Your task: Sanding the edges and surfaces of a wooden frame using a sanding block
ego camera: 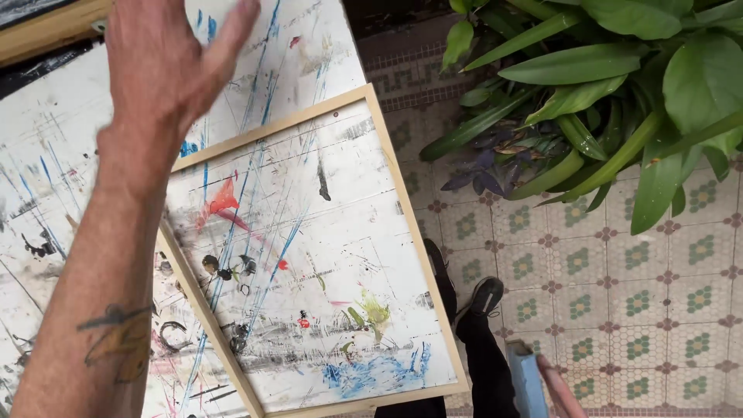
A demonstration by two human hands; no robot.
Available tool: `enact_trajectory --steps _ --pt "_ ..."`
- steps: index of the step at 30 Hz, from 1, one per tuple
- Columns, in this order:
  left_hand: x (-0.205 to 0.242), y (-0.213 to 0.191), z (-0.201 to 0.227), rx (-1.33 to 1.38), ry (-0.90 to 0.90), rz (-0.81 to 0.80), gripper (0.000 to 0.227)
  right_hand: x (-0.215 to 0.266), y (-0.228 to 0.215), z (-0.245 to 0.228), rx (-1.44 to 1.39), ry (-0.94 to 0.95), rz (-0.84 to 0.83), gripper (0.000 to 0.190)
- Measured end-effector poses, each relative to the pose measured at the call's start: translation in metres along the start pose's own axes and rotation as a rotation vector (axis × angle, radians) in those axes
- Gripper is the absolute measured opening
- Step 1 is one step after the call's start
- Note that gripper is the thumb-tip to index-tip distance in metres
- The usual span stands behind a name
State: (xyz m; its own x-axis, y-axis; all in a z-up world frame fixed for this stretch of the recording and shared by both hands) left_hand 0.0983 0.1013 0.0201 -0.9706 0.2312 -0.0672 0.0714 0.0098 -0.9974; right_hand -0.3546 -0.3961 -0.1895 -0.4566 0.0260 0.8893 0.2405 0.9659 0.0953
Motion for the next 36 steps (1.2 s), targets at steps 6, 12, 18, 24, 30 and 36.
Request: enact_trajectory --steps 6,12,18,24,30,36 --pt "0.105 0.037 0.027 0.131 -0.086 -0.482 0.073 0.010 0.057 0.116 -0.126 0.278 -0.632 0.079" --pt "0.122 0.033 0.018 0.132 0.007 -0.186 0.023 0.082 0.153 0.041 -0.401 0.367 -0.522 0.095" --pt "0.183 -0.014 0.035 0.199 -0.038 -0.165 0.015 0.097 0.069 -0.005 -0.301 -0.104 -0.344 0.063" --pt "0.334 -0.012 0.011 0.253 -0.499 -0.138 0.028 0.061 0.133 -0.197 -0.218 -0.168 -0.711 0.077" --pt "0.460 0.015 0.007 0.381 -0.872 0.073 0.027 0.013 0.263 -0.261 0.087 -0.146 -1.023 0.079" --pt "0.490 0.025 0.000 0.333 -0.944 0.161 0.027 -0.002 0.309 -0.243 0.224 -0.145 -1.104 0.079"
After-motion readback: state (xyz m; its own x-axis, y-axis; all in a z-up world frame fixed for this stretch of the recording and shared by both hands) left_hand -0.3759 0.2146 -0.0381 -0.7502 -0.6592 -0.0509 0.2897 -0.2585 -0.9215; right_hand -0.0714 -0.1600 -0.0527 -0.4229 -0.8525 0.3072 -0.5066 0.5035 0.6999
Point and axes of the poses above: each hand's wrist, its own x-axis away from the middle knuckle, its own y-axis out of the palm, z = x × y, the point moved 8 cm from there along -x, towards the middle knuckle, and after that the axes turned 3 degrees about -z, right-handed, at the moved point
